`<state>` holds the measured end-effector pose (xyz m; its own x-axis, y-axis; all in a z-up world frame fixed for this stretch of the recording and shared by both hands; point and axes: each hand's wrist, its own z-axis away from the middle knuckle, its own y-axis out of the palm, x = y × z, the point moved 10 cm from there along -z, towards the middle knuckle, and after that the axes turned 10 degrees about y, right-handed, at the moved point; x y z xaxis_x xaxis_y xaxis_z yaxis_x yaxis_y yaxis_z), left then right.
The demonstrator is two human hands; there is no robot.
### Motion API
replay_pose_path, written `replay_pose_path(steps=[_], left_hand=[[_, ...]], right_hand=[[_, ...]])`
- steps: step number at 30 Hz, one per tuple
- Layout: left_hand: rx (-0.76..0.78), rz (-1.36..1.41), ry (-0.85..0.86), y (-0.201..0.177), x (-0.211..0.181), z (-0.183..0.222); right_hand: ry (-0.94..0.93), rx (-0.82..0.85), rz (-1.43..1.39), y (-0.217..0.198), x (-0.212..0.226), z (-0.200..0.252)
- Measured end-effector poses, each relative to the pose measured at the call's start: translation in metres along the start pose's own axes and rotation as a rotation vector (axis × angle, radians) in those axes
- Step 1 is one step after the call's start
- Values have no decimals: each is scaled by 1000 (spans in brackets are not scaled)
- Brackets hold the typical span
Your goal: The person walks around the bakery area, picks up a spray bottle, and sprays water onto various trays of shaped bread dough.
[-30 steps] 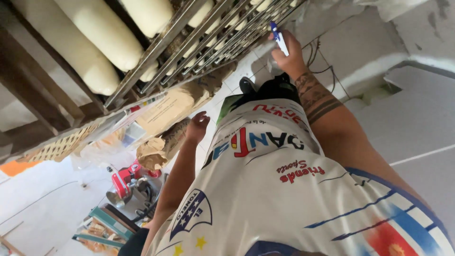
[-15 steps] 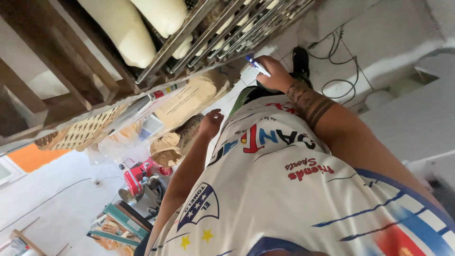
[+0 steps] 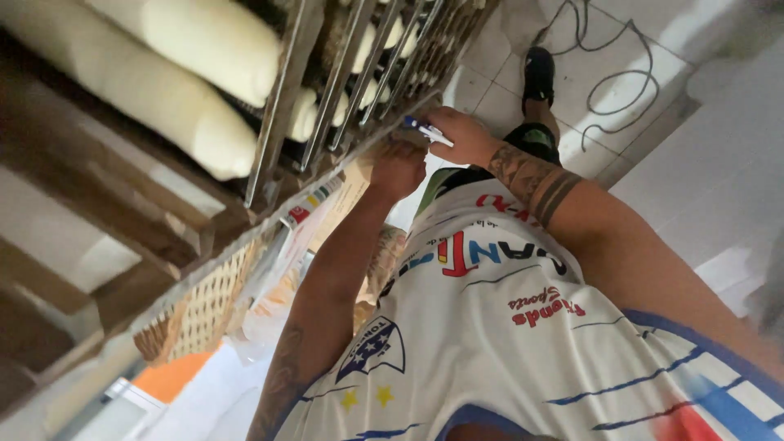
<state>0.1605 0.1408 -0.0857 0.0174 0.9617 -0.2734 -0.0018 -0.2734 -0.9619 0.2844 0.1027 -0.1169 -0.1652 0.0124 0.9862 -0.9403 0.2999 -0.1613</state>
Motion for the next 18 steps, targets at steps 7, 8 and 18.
replay_pose_path(steps=[7,8,18], left_hand=[[104,-175,85,43,27,26],[79,-254,58,43,34,18],[-38,-300,91,-41,0,-31]], right_hand=[[-16,-218,-65,-38,-21,-7],[-37,-247,-27,-51,-28,-16],[-48,-550,-91,-167,-21,-57]])
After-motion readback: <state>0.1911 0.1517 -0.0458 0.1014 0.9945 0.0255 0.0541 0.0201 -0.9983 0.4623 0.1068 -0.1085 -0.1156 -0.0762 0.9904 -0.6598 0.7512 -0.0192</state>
